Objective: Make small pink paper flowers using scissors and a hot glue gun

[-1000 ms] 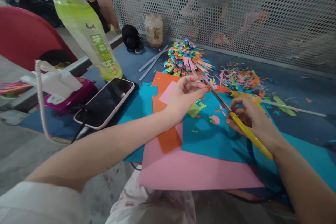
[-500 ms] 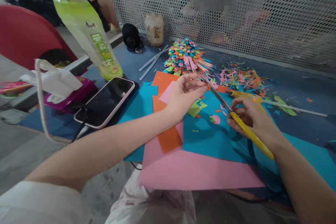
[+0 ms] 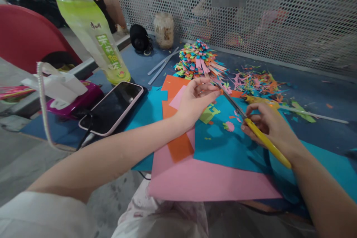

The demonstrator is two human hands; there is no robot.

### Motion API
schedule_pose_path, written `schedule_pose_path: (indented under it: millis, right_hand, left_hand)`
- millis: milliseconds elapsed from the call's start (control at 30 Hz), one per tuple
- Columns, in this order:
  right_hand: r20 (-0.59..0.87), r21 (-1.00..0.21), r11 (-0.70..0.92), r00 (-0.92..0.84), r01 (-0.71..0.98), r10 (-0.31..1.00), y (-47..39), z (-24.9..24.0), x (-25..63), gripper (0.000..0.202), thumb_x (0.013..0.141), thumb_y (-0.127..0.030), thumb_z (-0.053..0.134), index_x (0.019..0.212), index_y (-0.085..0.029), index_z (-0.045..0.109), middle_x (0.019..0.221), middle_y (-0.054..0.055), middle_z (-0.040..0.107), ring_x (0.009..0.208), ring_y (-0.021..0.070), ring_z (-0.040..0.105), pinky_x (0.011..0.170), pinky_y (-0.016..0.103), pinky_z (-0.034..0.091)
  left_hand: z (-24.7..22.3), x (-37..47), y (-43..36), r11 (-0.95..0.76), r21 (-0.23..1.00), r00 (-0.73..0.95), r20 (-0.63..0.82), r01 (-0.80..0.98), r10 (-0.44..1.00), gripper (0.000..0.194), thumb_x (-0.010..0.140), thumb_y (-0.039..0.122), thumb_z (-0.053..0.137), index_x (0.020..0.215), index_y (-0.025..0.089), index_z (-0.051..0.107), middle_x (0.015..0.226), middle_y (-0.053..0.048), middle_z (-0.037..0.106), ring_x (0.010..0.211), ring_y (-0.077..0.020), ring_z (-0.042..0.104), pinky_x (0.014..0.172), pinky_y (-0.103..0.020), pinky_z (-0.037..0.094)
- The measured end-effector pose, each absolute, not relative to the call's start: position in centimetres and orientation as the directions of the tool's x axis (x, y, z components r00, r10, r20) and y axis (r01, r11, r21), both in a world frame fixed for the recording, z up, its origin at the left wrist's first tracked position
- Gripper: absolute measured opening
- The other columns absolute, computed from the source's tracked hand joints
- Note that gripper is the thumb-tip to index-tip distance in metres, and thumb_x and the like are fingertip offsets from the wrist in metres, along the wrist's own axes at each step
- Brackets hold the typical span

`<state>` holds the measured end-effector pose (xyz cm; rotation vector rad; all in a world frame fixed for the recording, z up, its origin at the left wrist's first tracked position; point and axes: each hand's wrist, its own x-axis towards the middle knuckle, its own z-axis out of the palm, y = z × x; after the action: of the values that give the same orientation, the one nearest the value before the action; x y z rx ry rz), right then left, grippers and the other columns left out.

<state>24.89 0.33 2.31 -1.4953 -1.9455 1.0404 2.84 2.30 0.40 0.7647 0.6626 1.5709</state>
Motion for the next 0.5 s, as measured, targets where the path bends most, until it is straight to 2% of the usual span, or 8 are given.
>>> schedule_pose_path:
  millis: [233,500]
  right_hand:
    - [-0.092,-0.796,0.103,-0.287,0.597,0.953,0.38,2.33,24.83,0.053,0.067,-0.052,0.081,0.097,-0.029,0.044,0.066,-0.008,0.059,0.043,0.0065,0.037,0.038,0.019,0.028]
    - [-0.063,-0.786,0.122,-0.275,0.606,0.959,0.38,2.41,24.66,0.053,0.066,-0.052,0.082,0.096,-0.028,0.046,0.065,-0.007,0.061,0.041,0.0061,0.036,0.037,0.019,0.026]
  left_hand:
    - [-0.04,2.80,2.63,-0.132,0.780,-0.069,0.114,-0.611,0.991,0.040,0.065,0.013,0.083,0.093,0.022,0.056,0.081,0.004,0.067,0.083,-0.0131,0.067,0.074,-0.027,0.051]
    - [-0.28,2.92,2.88,-0.143,0.767,-0.087,0.114,-0.626,0.990,0.036,0.066,0.010,0.081,0.091,0.020,0.058,0.078,0.004,0.066,0.077,-0.0105,0.064,0.074,-0.026,0.052]
